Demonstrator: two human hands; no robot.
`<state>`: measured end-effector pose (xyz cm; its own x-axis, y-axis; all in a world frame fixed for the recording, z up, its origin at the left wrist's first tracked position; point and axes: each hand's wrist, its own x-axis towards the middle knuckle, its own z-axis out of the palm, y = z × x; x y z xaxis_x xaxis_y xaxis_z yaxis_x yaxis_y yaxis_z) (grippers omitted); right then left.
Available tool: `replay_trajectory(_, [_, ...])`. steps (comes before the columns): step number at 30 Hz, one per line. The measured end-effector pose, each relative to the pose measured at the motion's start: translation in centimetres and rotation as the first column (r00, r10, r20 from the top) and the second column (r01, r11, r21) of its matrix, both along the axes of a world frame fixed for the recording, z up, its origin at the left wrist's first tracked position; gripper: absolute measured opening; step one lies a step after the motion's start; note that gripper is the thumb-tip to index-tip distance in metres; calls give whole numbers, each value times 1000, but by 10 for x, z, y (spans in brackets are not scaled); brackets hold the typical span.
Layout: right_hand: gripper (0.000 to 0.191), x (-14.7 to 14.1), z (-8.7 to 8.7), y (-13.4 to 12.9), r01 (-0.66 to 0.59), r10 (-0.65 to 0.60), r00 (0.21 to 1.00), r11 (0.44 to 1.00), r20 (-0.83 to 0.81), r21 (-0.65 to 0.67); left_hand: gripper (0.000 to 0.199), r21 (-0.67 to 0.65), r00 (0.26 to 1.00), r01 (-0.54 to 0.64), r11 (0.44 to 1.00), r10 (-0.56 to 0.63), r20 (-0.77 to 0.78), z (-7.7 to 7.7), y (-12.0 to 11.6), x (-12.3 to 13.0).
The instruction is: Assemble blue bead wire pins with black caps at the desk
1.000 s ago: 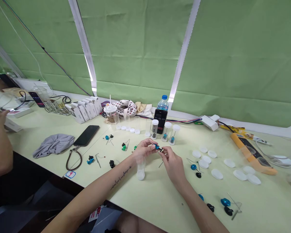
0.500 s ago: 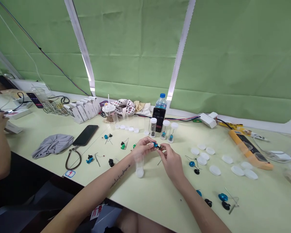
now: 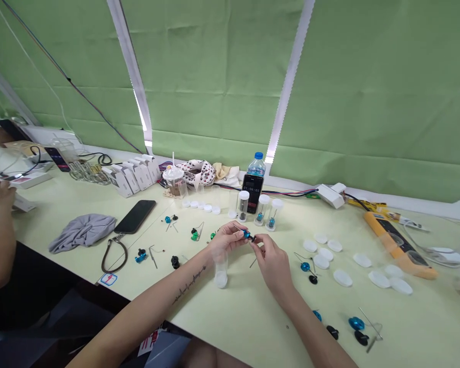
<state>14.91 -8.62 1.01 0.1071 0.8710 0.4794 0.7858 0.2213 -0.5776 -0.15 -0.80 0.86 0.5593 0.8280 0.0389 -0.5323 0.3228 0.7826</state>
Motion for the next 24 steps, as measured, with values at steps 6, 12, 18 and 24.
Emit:
replay_trajectory(6, [31,0,2,0,6,-6,1000,1000,-12,-9,32,4,1000,-8,1000,8,1,0,0,1])
replay_trajectory(12, [30,0,0,1,-17,17,1000,1000,-1,9,32,38,999,-13,999,14,-31,3,-1,-1])
replay_trajectory(18, [30,2,-3,2,-11,10,1000,1000,15,4,34,59,999,-19,998,21,-43,3,0,-1])
replay_trajectory(24, [33,2,-2,1,-6,6,1000,1000,24,-21,35,24,999,26,999,-25,-37,1,2,-1])
